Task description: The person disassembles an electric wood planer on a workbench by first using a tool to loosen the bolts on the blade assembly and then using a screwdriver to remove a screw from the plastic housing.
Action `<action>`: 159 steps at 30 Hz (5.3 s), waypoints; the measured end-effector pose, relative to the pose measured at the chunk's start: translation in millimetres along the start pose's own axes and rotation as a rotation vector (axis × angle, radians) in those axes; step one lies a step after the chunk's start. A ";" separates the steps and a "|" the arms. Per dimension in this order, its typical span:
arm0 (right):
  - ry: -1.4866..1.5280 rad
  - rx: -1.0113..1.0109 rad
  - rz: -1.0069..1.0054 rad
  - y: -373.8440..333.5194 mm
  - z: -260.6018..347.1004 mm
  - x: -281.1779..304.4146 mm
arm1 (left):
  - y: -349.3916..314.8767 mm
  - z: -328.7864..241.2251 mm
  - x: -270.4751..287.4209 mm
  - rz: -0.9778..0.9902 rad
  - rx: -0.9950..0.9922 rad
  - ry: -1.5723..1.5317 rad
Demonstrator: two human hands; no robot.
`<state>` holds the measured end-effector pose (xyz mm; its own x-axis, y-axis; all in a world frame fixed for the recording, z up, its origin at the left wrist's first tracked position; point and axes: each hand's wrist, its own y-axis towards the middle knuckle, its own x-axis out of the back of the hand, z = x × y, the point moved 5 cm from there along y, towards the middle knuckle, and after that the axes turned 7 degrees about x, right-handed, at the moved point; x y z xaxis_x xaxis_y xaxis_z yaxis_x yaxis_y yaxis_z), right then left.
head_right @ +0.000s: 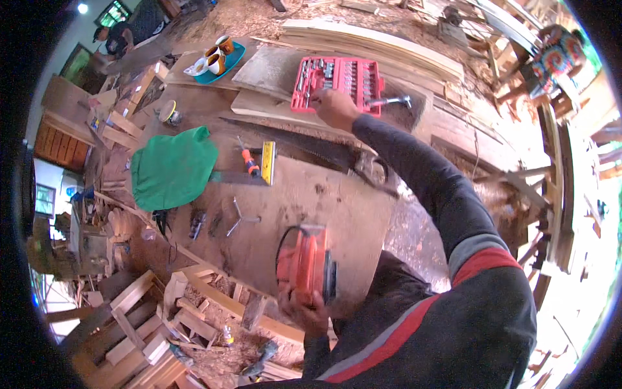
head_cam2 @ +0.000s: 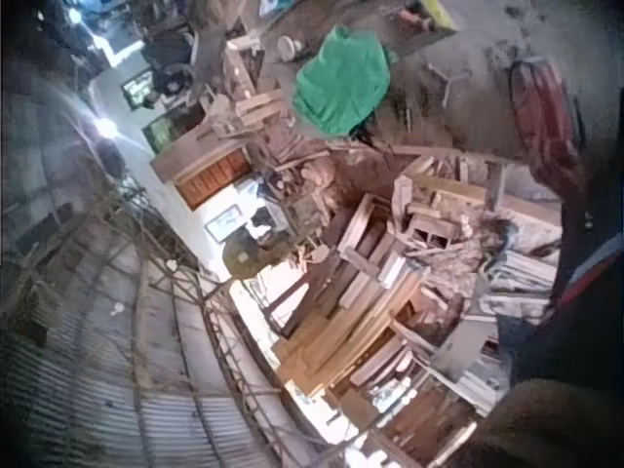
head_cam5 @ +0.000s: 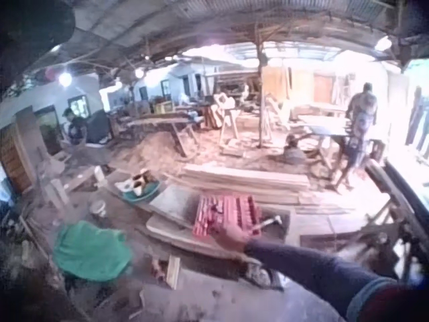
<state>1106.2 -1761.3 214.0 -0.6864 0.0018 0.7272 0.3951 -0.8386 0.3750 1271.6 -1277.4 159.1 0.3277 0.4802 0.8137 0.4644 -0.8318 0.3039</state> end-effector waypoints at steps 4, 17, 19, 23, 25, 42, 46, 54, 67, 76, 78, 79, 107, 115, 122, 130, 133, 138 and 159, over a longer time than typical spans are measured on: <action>-0.022 -0.011 0.084 39.9 -36.5 -27.4 | 1.5 -8.1 -2.5 -0.037 0.055 0.061; 0.064 -0.033 0.131 75.4 -107.3 27.1 | 8.4 -39.3 -23.7 -0.086 0.387 0.128; 0.037 -0.009 0.176 72.3 -111.6 42.7 | 6.2 -35.2 -20.9 -0.123 0.390 0.126; 0.176 -0.065 0.182 55.1 -164.2 75.8 | 3.8 -26.0 -25.9 -0.188 0.416 0.117; 0.033 -0.025 0.212 42.0 -130.6 91.5 | 8.9 -26.7 -30.5 -0.131 0.348 0.144; -0.322 0.627 0.387 24.6 112.6 -217.5 | 35.5 -43.9 -7.0 -0.064 0.380 0.220; -0.241 0.296 0.429 25.1 127.7 -232.9 | 51.7 -27.6 -15.1 -0.185 0.360 -0.105; 0.961 -0.227 0.376 -112.3 65.1 -72.3 | 49.2 -7.9 -18.2 0.106 0.232 -0.353; 0.726 -0.670 0.223 -442.6 121.6 17.4 | 89.3 -53.2 12.7 0.621 -0.006 -0.610; 0.774 -0.458 0.170 -442.3 102.4 -1.3 | 115.9 -106.5 -59.1 1.021 -0.833 0.259; 0.804 -0.469 0.153 -445.7 98.4 -1.8 | 116.9 -106.1 -65.8 1.026 -0.804 0.267; 0.822 -0.476 0.145 -446.3 97.8 -2.4 | 117.4 -106.4 -68.3 1.032 -0.805 0.279; 0.626 -0.273 0.596 -389.3 50.7 -2.7 | 123.4 -112.2 -64.9 1.026 -0.666 0.134; 0.439 0.041 -0.022 -391.4 76.7 30.4 | 126.1 -105.3 -65.1 1.045 -0.715 0.140; 0.991 -0.566 0.621 -395.9 41.2 -6.6 | 124.0 -110.1 -69.5 0.912 -0.793 0.118; 0.153 0.131 0.148 -382.8 93.3 40.7 | 102.5 -124.6 -145.8 1.921 -0.263 -0.316; 0.004 0.136 0.065 -389.6 94.3 39.2 | 96.7 -133.8 -157.0 2.023 -0.358 -0.068; 0.552 -0.680 0.105 -402.9 63.9 47.0 | 100.1 -142.2 -151.8 1.898 -0.171 -0.114; 0.727 -0.817 0.048 -429.8 59.0 23.7 | 101.3 -135.4 -145.4 1.879 -0.171 -0.112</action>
<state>956.1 -1368.7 104.0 -0.9837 -0.1371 0.1168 0.0910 -0.9380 -0.3346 1159.5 -1469.2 138.7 0.2914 -0.9538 0.0736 -0.5848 -0.2385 -0.7753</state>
